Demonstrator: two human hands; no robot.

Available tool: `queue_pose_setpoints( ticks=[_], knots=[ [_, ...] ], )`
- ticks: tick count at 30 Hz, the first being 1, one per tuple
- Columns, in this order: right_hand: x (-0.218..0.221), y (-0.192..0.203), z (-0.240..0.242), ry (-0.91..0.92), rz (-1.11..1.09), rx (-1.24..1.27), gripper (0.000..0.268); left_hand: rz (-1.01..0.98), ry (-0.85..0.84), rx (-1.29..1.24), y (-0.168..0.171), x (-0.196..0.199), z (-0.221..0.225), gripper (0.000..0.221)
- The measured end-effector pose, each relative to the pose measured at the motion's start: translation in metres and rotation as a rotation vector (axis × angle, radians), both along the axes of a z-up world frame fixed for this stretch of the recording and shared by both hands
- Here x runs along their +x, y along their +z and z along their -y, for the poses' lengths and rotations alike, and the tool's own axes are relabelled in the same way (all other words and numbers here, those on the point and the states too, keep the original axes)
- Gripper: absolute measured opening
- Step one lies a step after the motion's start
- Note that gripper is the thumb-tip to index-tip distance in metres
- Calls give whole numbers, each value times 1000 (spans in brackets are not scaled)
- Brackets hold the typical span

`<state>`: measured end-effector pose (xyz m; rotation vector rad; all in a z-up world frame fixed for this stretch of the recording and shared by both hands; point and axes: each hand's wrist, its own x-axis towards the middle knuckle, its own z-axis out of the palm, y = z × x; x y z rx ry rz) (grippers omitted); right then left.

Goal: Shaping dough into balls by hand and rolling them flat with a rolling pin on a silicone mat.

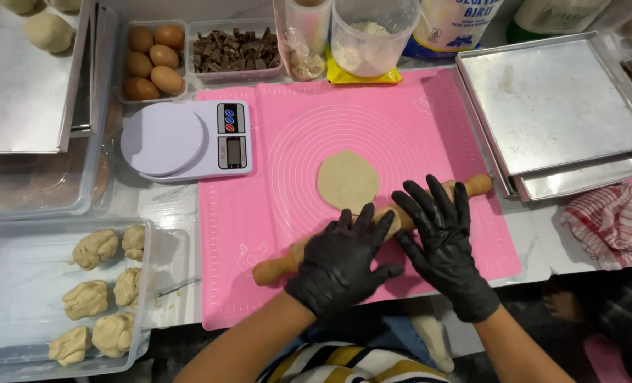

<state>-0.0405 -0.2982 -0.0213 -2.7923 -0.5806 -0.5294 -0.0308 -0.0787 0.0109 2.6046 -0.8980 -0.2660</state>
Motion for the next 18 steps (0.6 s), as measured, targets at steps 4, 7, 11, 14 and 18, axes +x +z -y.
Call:
queue_pose_setpoints(
  ticks=[4, 7, 11, 14, 18],
  knots=[
    [-26, -7, -4, -41, 51, 81, 84, -72, 114, -93, -3, 73, -16, 76],
    [-32, -16, -3, -38, 89, 97, 81, -107, 276, -97, -46, 128, -15, 77],
    [-32, -18, -4, -41, 131, 104, 80, -100, 377, -40, -77, 170, 3, 66],
    [-33, -11, 1, 16, 89, 76, 77, -91, 364, -104, -58, 176, 9, 60],
    [-33, -12, 2, 17, 97, 72, 77, -79, 349, -201, -37, 171, 13, 51]
  ],
)
